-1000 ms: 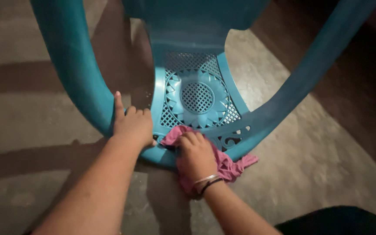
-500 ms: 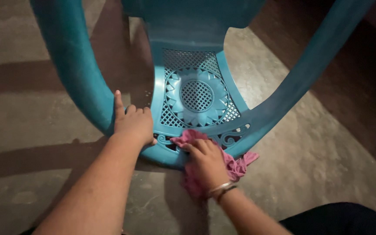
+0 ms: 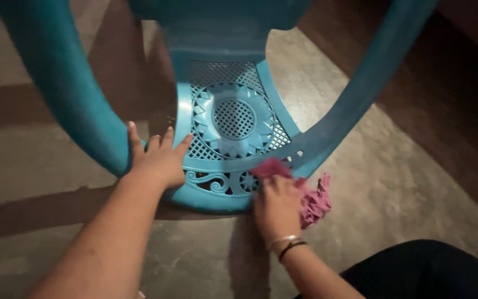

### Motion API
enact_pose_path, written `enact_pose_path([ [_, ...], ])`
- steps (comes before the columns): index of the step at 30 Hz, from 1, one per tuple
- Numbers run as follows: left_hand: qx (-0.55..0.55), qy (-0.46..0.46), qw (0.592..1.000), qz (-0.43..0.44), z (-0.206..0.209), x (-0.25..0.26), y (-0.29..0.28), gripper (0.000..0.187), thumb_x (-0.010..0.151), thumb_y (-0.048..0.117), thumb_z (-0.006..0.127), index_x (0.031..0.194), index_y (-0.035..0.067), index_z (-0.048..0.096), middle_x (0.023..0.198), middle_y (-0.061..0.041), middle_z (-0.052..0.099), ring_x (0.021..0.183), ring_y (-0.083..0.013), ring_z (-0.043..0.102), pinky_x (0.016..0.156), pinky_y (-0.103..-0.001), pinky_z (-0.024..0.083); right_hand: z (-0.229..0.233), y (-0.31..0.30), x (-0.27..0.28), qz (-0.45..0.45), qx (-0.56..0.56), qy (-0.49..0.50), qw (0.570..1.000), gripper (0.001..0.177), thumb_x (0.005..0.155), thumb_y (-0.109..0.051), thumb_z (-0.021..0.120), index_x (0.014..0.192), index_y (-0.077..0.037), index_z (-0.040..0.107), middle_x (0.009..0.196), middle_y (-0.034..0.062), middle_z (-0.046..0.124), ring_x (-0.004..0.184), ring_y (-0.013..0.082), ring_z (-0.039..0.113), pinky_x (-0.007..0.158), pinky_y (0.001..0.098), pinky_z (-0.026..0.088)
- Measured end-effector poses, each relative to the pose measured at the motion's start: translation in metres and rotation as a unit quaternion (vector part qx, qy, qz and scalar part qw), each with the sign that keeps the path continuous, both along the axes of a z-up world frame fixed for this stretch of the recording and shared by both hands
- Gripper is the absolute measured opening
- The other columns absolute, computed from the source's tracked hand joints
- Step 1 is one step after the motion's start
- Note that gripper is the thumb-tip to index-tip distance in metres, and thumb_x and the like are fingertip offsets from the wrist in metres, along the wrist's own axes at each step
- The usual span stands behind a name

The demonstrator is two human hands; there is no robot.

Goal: The person wipes a teal plastic chair with a pink cloth. They clean the seat, backrest, armrests, and legs, turning the chair upside down to reach the underside and legs. The person uses both hands to hold the cloth and wipe the surfaces.

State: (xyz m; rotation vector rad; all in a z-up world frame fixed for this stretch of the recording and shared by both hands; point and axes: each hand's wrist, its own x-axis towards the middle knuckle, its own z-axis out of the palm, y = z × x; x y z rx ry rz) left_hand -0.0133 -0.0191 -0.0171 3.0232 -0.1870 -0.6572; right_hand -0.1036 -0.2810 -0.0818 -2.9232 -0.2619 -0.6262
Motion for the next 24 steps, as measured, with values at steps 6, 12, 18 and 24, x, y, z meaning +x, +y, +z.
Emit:
enact_pose_path([
  [6,0.014,-0.015,1.0,-0.008,0.007,-0.005,0.002,0.095,0.083,0.027,0.069,0.163,0.037,0.018,0.17,-0.009,0.017,0.153,-0.0272,0.025,0.111,-0.071,-0.022,0.008,-0.011,0.002,0.187,0.022,0.073,0.979,0.042,0.076,-0.007,0.065,0.117,-0.01,0.074,0.112,0.0099,0.066,0.109,0.0332,0.061,0.096,0.0454,0.048],
  [12,0.026,-0.014,0.999,-0.013,0.007,-0.007,0.001,0.102,0.083,0.04,0.079,0.164,0.039,0.017,0.168,-0.008,0.026,0.153,-0.0267,0.026,0.112,-0.071,-0.021,-0.002,-0.013,0.04,0.063,0.139,0.03,0.988,0.008,0.084,-0.016,0.074,0.088,-0.009,0.076,0.094,0.0106,0.069,0.096,0.0344,0.062,0.086,0.0443,0.05],
  [18,0.022,-0.005,1.0,-0.011,0.005,-0.004,0.002,0.105,0.082,0.042,0.081,0.163,0.039,0.014,0.168,-0.007,0.024,0.153,-0.0274,0.025,0.11,-0.072,-0.022,0.011,0.0,0.028,0.129,0.146,0.075,0.978,0.011,0.08,-0.012,0.071,0.089,-0.013,0.078,0.094,0.0071,0.07,0.092,0.0331,0.063,0.083,0.0449,0.05],
  [24,0.019,-0.01,1.0,-0.012,0.003,-0.004,0.003,0.103,0.082,0.041,0.08,0.163,0.038,0.017,0.167,-0.007,0.029,0.152,-0.0263,0.028,0.112,-0.072,-0.022,0.011,0.018,0.04,0.049,0.089,0.037,0.994,0.008,0.081,-0.013,0.073,0.089,-0.013,0.075,0.1,0.0074,0.068,0.101,0.0329,0.062,0.089,0.0449,0.049],
])
